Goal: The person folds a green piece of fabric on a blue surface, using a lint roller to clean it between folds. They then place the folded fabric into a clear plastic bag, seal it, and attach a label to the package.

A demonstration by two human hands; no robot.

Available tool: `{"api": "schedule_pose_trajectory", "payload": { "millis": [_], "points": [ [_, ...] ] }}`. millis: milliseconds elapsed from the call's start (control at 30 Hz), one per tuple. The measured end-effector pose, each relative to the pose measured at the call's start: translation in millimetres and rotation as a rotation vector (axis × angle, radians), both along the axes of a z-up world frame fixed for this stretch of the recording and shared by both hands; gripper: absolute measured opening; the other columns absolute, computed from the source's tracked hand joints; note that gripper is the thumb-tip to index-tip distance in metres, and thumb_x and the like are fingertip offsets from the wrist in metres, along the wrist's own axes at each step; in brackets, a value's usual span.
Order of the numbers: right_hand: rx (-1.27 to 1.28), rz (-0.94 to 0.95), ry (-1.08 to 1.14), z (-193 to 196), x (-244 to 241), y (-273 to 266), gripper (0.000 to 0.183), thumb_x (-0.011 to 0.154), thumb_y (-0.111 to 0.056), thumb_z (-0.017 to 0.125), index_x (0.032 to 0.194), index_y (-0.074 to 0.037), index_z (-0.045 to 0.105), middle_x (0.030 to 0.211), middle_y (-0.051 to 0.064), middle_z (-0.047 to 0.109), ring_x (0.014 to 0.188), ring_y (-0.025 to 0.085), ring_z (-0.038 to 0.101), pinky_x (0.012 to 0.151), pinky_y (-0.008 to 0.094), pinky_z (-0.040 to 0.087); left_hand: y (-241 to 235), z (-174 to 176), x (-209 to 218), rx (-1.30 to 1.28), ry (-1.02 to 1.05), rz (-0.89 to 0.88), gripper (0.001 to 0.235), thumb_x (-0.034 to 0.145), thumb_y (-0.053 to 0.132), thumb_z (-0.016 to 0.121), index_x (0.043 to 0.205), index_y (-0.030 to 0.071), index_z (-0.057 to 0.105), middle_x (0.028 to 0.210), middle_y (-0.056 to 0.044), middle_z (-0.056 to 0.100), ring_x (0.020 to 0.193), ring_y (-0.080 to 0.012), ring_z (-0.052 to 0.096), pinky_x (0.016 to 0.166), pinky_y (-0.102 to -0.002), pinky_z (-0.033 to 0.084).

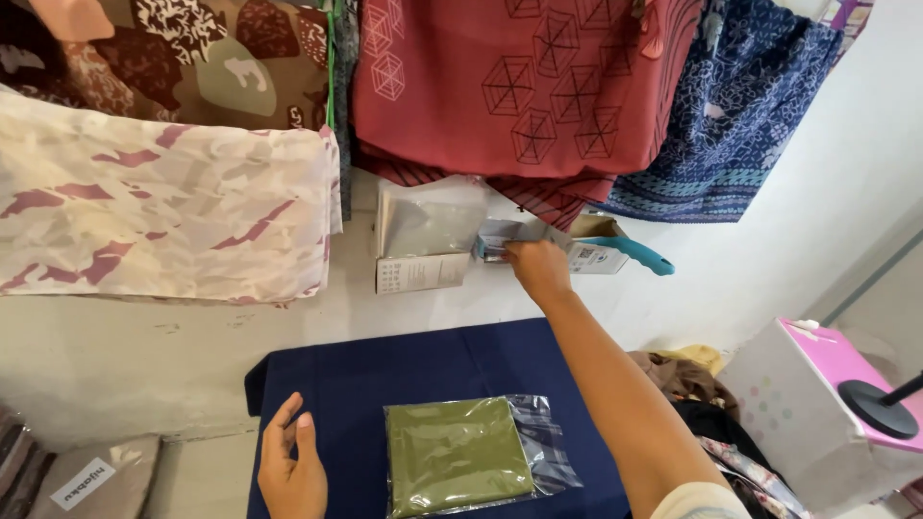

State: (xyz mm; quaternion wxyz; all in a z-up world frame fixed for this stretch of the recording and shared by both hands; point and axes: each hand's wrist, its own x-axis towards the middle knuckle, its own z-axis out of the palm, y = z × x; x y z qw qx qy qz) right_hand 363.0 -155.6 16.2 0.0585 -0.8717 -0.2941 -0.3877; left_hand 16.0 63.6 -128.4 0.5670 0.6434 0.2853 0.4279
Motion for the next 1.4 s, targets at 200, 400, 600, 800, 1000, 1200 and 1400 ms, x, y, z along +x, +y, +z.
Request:
{"api": "schedule_pose_trajectory", "payload": {
  "millis": [200, 400, 600, 800, 1000, 1200, 1400],
  "points": [
    [0.441, 0.250, -0.031, 26, -50, -8, 0.013, 0.082, -0.015, 0.077, 0.093, -0.009, 0.082, 0.083, 0.008, 0.078, 0.061, 0.029, 0.065, 0.061, 0.036, 0.051, -7, 12, -7, -0.030, 0.117, -0.048, 0.037, 0.102, 0.018, 0.055, 0.135, 0.002, 0.061, 0.132, -0.013, 0.065, 0.107, -0.0245, 0.068, 0.093, -0.036, 0.051],
    [0.755, 0.367, -0.029, 15, -104, -43, 0.020, 0.085, -0.011, 0.084, 0.093, 0.006, 0.075, 0.086, 0.006, 0.076, 0.059, 0.016, 0.054, 0.057, 0.028, 0.045, -15, 11, -6, -0.031, 0.121, -0.063, 0.035, 0.102, 0.017, 0.057, 0.135, 0.007, 0.065, 0.108, -0.011, 0.070, 0.093, -0.0194, 0.067, 0.086, -0.031, 0.051],
    [1.243, 0.146, 0.874, -27, -165, -95, 0.014, 0.084, -0.007, 0.083, 0.080, 0.002, 0.074, 0.058, 0.003, 0.055, 0.041, 0.010, 0.039, 0.041, 0.024, 0.031, -40, 6, 1, 0.137, 0.126, -0.127, 0.032, 0.100, 0.015, 0.061, 0.131, 0.007, 0.066, 0.118, -0.006, 0.067, 0.093, -0.0161, 0.066, 0.070, -0.028, 0.046],
    [1.071, 0.121, 0.843, -92, -185, -124, 0.015, 0.080, -0.012, 0.086, 0.087, -0.001, 0.080, 0.058, 0.004, 0.063, 0.041, 0.009, 0.045, 0.039, 0.023, 0.036, -82, 2, 10, 0.383, 0.061, -0.256, 0.023, 0.093, 0.012, 0.067, 0.114, 0.003, 0.073, 0.106, -0.008, 0.075, 0.092, -0.0178, 0.071, 0.087, -0.029, 0.055],
    [0.502, 0.776, 0.141, -105, -234, -107, 0.019, 0.066, 0.008, 0.069, 0.083, 0.001, 0.074, 0.088, 0.010, 0.079, 0.072, 0.023, 0.077, 0.066, 0.029, 0.061, -127, 25, 31, -0.583, 0.433, -0.764, 0.040, 0.105, 0.023, 0.049, 0.131, 0.008, 0.076, 0.092, -0.019, 0.080, 0.076, -0.0223, 0.069, 0.066, -0.030, 0.052],
    [0.580, 0.658, 0.078, -121, -222, -126, 0.024, 0.061, 0.005, 0.078, 0.084, -0.003, 0.077, 0.091, 0.006, 0.081, 0.068, 0.017, 0.075, 0.061, 0.026, 0.059, -131, 35, 60, -0.466, 0.428, -0.759, 0.015, 0.095, 0.006, 0.072, 0.099, -0.004, 0.082, 0.077, -0.011, 0.068, 0.068, -0.0147, 0.055, 0.062, -0.025, 0.042],
    [0.922, 0.323, 0.232, -123, -193, -166, 0.013, 0.073, 0.000, 0.082, 0.084, -0.002, 0.077, 0.081, 0.001, 0.078, 0.064, 0.010, 0.068, 0.062, 0.021, 0.055, -114, 121, 142, 0.615, 0.201, -0.319, 0.015, 0.087, 0.025, 0.072, 0.088, 0.011, 0.077, 0.068, 0.001, 0.069, 0.057, -0.0145, 0.056, 0.058, -0.031, 0.046]
  ]
}}
